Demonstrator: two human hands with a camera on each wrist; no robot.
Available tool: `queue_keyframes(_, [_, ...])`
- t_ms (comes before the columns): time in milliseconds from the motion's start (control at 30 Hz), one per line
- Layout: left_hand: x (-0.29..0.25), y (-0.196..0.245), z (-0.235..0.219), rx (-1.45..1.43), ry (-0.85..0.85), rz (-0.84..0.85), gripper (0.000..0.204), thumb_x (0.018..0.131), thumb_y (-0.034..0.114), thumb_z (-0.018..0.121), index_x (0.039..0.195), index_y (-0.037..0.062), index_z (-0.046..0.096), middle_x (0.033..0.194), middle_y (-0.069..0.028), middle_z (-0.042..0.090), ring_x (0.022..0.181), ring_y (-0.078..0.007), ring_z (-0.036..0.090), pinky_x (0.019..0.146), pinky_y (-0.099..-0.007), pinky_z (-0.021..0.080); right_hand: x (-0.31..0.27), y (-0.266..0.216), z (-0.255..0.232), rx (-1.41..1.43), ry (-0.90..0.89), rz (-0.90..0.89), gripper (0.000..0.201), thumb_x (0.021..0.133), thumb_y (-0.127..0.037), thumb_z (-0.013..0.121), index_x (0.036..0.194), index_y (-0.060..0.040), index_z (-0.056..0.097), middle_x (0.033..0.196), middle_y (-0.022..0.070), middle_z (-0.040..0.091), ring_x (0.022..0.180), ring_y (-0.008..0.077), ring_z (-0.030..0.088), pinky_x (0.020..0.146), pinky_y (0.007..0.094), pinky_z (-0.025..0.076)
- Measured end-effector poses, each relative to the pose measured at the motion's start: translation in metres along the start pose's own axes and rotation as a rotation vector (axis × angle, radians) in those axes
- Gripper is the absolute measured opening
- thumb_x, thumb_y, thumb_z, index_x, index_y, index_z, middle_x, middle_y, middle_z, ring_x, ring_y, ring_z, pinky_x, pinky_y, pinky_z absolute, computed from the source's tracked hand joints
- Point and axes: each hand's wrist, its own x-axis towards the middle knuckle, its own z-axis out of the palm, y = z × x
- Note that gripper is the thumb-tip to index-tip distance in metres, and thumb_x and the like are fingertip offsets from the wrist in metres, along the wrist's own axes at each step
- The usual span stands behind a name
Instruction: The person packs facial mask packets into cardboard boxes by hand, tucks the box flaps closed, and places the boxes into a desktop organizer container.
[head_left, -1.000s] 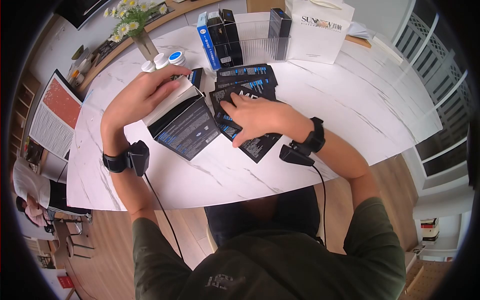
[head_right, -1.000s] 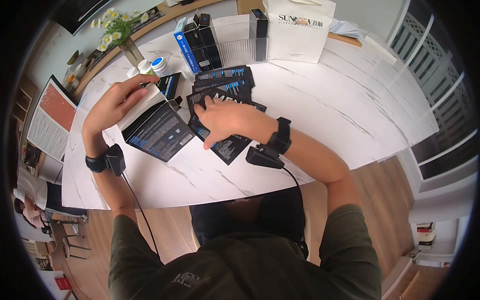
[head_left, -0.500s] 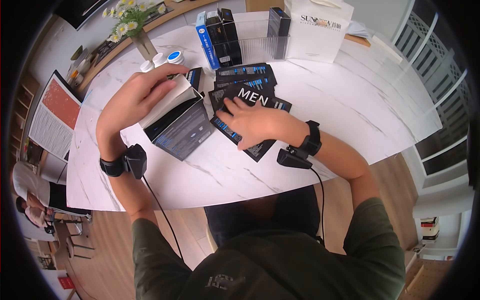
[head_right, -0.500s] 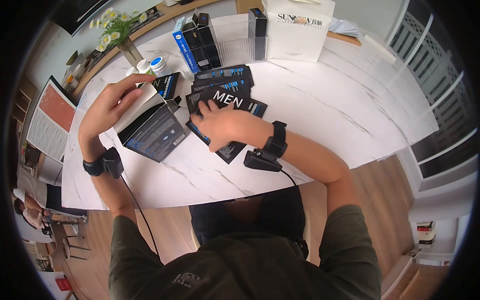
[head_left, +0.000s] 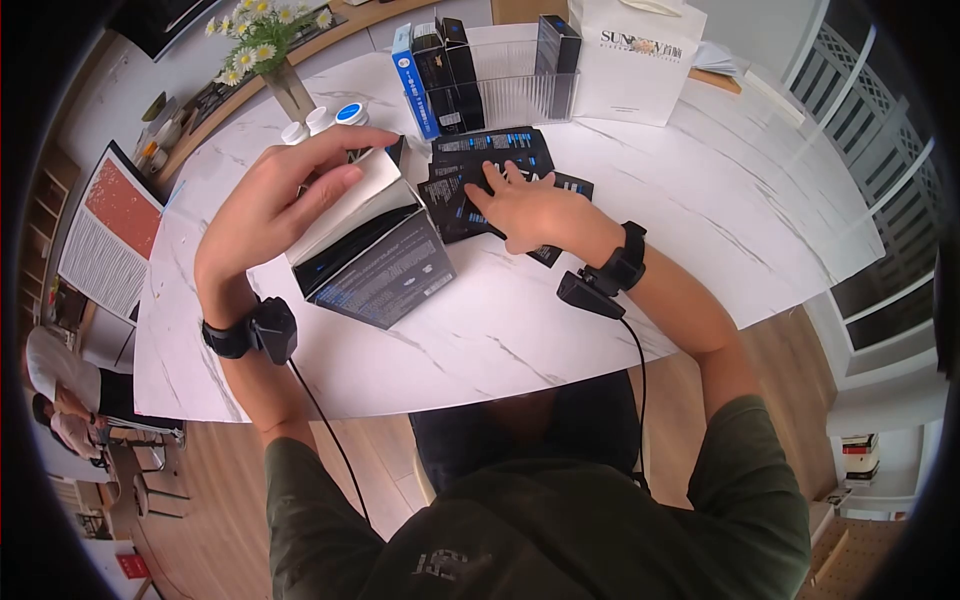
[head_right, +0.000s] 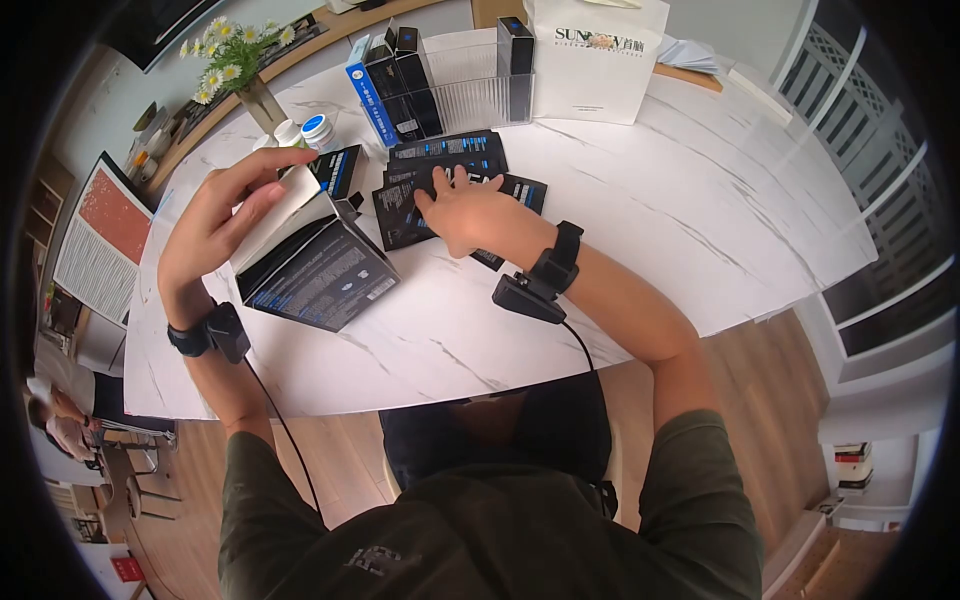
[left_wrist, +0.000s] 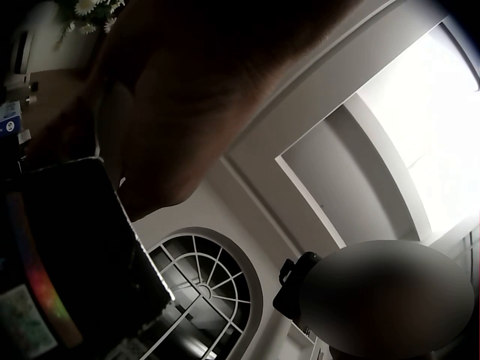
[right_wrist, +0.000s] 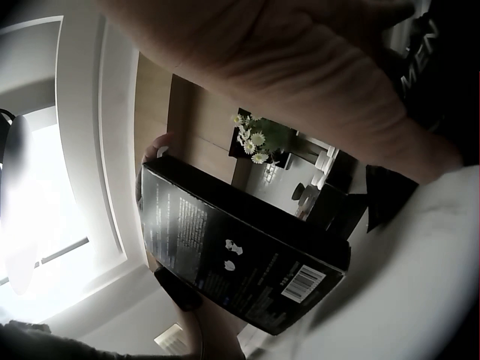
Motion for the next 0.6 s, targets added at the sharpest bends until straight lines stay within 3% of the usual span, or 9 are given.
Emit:
queue_keyframes(100, [0.002, 0.000, 0.005, -0.054, 0.008, 0.046, 0.030, 0.092, 0.013, 0.047, 0.119, 0.0048, 0.055, 0.099, -0.0106, 0.063, 0.078, -0.0160, 0.057, 0.072, -0.0272, 0.043, 0.002, 0.009, -0.002, 0.031, -0.015, 0.010, 0.086, 0.069, -0.010, 0.065, 0.142, -0.0058, 0.019, 0.145, 0.0295, 0.012, 0.132, 0.0473, 0.021, 0.095, 0.0595, 0.038])
queue_keyframes(233, [0.005, 0.006, 0.008, -0.095, 0.045, 0.074, 0.030, 0.092, 0.012, 0.046, 0.121, 0.0053, 0.054, 0.103, -0.0096, 0.063, 0.082, -0.0141, 0.056, 0.075, -0.0255, 0.042, 0.013, 0.030, 0.005, 0.085, 0.028, 0.040, 0.087, 0.067, -0.010, 0.065, 0.142, -0.0072, 0.022, 0.144, 0.0269, 0.019, 0.128, 0.0460, 0.029, 0.091, 0.0632, 0.039])
queue_keyframes(300, [0.007, -0.001, 0.014, -0.114, 0.073, 0.114, 0.030, 0.093, 0.012, 0.045, 0.120, 0.0050, 0.055, 0.105, -0.0091, 0.062, 0.084, -0.0137, 0.056, 0.076, -0.0247, 0.042, 0.014, 0.041, 0.003, 0.107, 0.045, 0.058, 0.094, 0.062, -0.020, 0.072, 0.141, -0.0051, 0.023, 0.141, 0.0279, 0.023, 0.125, 0.0453, 0.035, 0.089, 0.0574, 0.044])
queue_keyframes(333, [0.009, -0.004, 0.017, -0.133, 0.100, 0.155, 0.030, 0.093, 0.011, 0.045, 0.120, 0.0047, 0.055, 0.107, -0.0086, 0.062, 0.086, -0.0133, 0.056, 0.077, -0.0239, 0.042, 0.013, 0.045, -0.003, 0.095, -0.010, 0.077, 0.108, 0.058, -0.032, 0.077, 0.142, -0.0029, 0.016, 0.142, 0.0328, 0.018, 0.128, 0.0487, 0.028, 0.100, 0.0461, 0.036])
queue_keyframes(367, [0.010, -0.004, 0.018, -0.132, 0.101, 0.155, 0.030, 0.093, 0.011, 0.045, 0.120, 0.0047, 0.055, 0.107, -0.0086, 0.062, 0.086, -0.0133, 0.056, 0.077, -0.0239, 0.042, 0.014, 0.052, -0.003, 0.094, -0.010, 0.077, 0.108, 0.058, -0.032, 0.077, 0.142, -0.0029, 0.016, 0.142, 0.0328, 0.018, 0.128, 0.0487, 0.028, 0.100, 0.0461, 0.036])
queue_keyframes(467, [0.013, -0.004, 0.023, -0.169, 0.098, 0.178, 0.029, 0.093, 0.010, 0.044, 0.119, 0.0042, 0.056, 0.111, -0.0077, 0.061, 0.090, -0.0134, 0.056, 0.080, -0.0235, 0.041, 0.014, 0.063, -0.006, 0.200, -0.025, 0.148, 0.117, 0.052, -0.040, 0.081, 0.142, 0.0002, 0.016, 0.136, 0.0300, 0.031, 0.117, 0.0382, 0.046, 0.094, 0.0392, 0.043])
queue_keyframes(600, [0.017, -0.003, 0.030, -0.196, 0.120, 0.212, 0.028, 0.093, 0.011, 0.044, 0.118, 0.0043, 0.056, 0.112, -0.0069, 0.060, 0.091, -0.0128, 0.056, 0.082, -0.0234, 0.041, 0.014, 0.071, -0.005, 0.238, 0.008, 0.176, 0.118, 0.052, -0.041, 0.082, 0.141, 0.0001, 0.017, 0.131, 0.0269, 0.038, 0.113, 0.0380, 0.050, 0.091, 0.0380, 0.044])
